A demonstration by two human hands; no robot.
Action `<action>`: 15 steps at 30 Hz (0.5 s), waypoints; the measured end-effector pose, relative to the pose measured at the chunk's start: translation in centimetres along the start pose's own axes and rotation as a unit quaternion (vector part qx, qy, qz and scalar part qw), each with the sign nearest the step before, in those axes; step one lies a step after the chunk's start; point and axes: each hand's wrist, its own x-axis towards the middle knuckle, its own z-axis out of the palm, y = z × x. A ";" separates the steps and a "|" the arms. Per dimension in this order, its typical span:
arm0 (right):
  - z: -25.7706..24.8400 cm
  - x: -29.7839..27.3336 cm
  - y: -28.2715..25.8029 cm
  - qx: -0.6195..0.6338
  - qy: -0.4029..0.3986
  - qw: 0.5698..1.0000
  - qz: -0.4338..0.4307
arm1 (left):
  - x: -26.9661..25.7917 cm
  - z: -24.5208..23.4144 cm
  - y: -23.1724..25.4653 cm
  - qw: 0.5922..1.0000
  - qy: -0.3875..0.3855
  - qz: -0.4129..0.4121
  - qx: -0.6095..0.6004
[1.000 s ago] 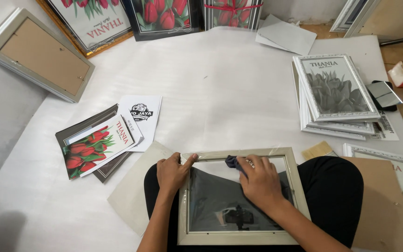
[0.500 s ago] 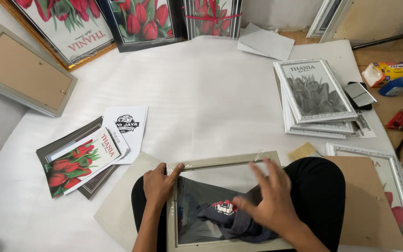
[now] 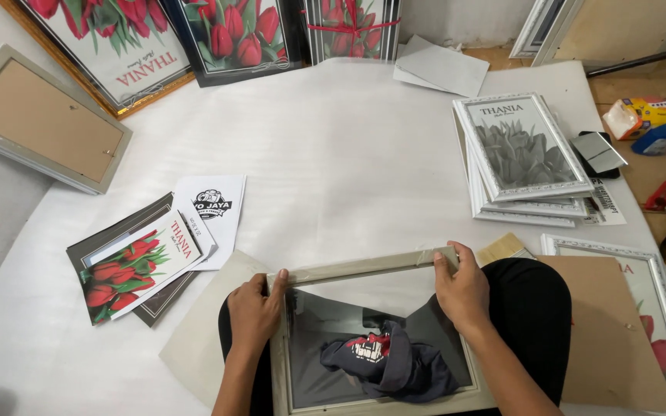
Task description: Framing art prints by cleaning the frames and inserting the prints and backings.
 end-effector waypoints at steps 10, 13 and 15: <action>0.5 0.4 0.0 0.022 0.014 1.000 0.003 | -13.5 5.2 -5.0 0.974 -0.192 0.113 -0.030; 0.2 0.3 -0.7 0.015 0.010 1.000 0.008 | -15.2 12.2 -15.5 0.896 -0.353 0.247 0.103; -0.4 0.0 -1.2 0.075 0.011 0.997 0.003 | -14.5 13.5 -19.5 0.842 -0.395 0.360 0.069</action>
